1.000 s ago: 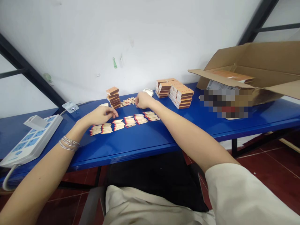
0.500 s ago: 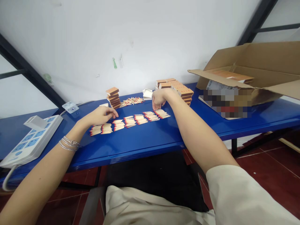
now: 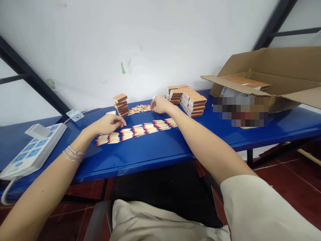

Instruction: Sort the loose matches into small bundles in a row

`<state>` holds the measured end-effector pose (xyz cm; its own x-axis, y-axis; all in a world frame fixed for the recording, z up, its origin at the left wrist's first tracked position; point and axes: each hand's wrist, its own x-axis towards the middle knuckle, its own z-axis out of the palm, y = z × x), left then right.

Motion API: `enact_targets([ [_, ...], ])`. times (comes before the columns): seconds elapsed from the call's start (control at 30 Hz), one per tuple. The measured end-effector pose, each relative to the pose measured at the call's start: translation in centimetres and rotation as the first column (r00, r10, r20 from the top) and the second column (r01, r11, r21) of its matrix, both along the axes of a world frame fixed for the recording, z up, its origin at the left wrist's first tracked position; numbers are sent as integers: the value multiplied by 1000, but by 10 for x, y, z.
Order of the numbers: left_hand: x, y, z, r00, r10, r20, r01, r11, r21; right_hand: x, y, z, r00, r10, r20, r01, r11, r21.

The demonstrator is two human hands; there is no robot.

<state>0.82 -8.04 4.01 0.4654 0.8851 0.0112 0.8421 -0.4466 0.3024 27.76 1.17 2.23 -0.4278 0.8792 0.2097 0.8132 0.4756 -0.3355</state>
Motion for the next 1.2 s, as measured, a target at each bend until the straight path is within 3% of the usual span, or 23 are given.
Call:
enact_targets([
  [0.17,0,1,0,1000,-11,3,11,1000,1,-17,2,-10,999,47,16,-47,999,27],
  [0.33,-1,1,0,1000,-6,5,6,1000,4,-19,5,-14,996,-7,83,7,1000,3],
  [0.5,-1,0,0,1000,-9,-4,9,1000,7,-23,4,-19,999,-3,33,1,999,52],
  [0.77,-1,0,0,1000,7,-21,-7,1000,10,-39,0,-21,992,-126,-25,126,992,-12],
  [1.03,-3,1,0,999,11,-36,-11,1000,16,-26,0,-16,997,-80,2,80,997,-14],
  [1.2,-3,1,0,1000,1,-31,-1,1000,19,-34,-8,-15,998,-43,49,44,999,-15],
])
